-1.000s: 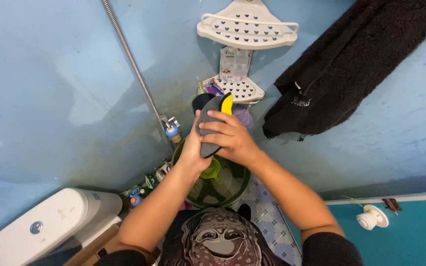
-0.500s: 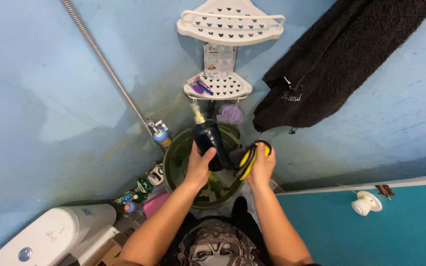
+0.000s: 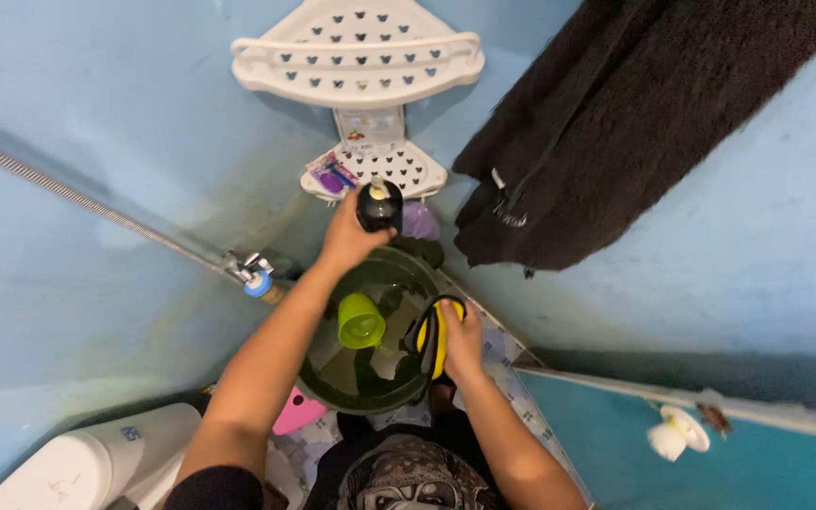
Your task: The person wipes several bathroom bottles with a cloth, including a black pump bottle and a small white bottle, then places them on a corner shelf. The person also handles a pink sponge and a grey cloth during the process.
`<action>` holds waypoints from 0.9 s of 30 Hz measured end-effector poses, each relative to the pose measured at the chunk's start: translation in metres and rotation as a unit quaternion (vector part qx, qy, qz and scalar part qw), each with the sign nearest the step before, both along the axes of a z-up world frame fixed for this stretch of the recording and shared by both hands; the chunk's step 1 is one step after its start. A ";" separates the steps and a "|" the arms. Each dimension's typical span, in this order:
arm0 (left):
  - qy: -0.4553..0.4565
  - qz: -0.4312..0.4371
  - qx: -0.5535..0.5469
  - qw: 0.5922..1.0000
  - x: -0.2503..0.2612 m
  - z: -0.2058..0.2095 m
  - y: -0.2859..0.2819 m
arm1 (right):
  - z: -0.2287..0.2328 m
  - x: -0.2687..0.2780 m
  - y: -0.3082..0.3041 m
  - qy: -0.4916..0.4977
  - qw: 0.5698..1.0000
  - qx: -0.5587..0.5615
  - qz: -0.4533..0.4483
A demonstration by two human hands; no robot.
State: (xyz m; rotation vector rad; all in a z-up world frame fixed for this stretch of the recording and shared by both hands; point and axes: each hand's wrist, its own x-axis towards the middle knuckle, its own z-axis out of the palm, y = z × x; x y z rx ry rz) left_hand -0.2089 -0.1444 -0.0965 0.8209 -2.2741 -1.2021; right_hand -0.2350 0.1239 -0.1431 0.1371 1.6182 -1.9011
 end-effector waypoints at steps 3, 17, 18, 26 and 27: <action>0.062 -0.035 0.004 0.997 -0.054 -0.039 -0.046 | -0.038 -0.020 0.006 -0.058 0.998 -0.031 0.008; -0.045 -0.099 0.080 0.991 -0.133 -0.097 -0.094 | -0.073 -0.093 0.013 -0.060 0.994 -0.015 0.093; -0.015 -0.097 0.089 0.991 -0.132 -0.102 -0.092 | -0.077 -0.094 0.014 -0.063 0.994 -0.021 0.089; 0.030 -0.020 0.032 0.999 -0.118 -0.106 -0.059 | -0.071 -0.091 0.010 -0.058 0.992 -0.024 0.107; 0.082 0.016 0.015 0.996 -0.111 -0.108 -0.052 | -0.068 -0.089 0.008 -0.071 0.991 -0.038 0.105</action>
